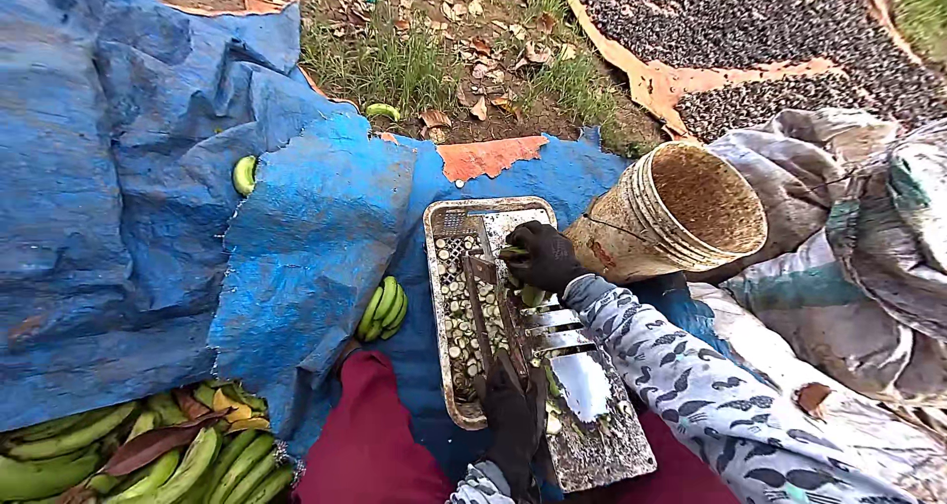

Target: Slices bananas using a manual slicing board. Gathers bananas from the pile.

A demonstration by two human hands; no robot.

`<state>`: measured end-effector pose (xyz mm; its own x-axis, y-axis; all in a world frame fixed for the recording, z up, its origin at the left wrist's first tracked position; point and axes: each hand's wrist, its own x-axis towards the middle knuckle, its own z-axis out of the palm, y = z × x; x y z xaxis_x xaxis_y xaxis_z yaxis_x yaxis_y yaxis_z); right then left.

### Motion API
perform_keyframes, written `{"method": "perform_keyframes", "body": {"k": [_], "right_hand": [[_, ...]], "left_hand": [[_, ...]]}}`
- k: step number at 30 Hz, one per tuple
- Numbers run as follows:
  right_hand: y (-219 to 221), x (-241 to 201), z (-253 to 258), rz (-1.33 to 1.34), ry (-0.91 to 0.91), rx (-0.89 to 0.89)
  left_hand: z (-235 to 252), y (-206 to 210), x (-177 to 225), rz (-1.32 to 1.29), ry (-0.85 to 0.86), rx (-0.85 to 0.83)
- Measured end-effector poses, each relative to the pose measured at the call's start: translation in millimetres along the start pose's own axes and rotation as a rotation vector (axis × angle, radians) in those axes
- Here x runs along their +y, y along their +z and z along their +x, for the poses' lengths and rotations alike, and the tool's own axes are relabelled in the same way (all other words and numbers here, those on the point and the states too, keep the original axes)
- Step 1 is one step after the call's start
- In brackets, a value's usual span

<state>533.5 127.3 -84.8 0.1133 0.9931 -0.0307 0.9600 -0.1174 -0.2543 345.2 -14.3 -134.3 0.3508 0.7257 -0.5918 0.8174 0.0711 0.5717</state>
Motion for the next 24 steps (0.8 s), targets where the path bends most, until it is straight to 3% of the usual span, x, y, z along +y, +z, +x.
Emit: {"method": "perform_keyframes", "body": {"k": [4,6,8,10,14,16,18,20,24], "right_hand": [[-29,-19,-8,-0.166,0.198,-0.37],[-27,-18,3,-0.229,0.264,-0.444],[-22,-14,11,-0.232,0.284,-0.415],[-25,-8,2,-0.192,0.249,-0.34],[-35,11,-87,-0.059,0.08,-0.154],[-33,4,-151,-0.067,-0.045,-0.07],[-24,-4,-184,-0.101,-0.172,0.07],[-16,-11,-162,-0.125,-0.164,0.087],[-10,-17,-54,-0.147,0.076,-0.18]], "left_hand": [[-9,14,1,-0.02,0.077,0.1],[-29,33,-5,-0.01,0.358,0.399],[-43,45,-10,0.103,0.691,0.615],[-50,49,-9,0.255,0.879,0.636],[-58,42,-5,0.427,0.916,0.544],[-60,40,-9,0.392,0.951,0.508],[-55,43,-17,0.274,1.033,0.571],[-50,50,-21,0.238,1.062,0.604],[-42,47,-21,0.195,1.167,0.57]]}}
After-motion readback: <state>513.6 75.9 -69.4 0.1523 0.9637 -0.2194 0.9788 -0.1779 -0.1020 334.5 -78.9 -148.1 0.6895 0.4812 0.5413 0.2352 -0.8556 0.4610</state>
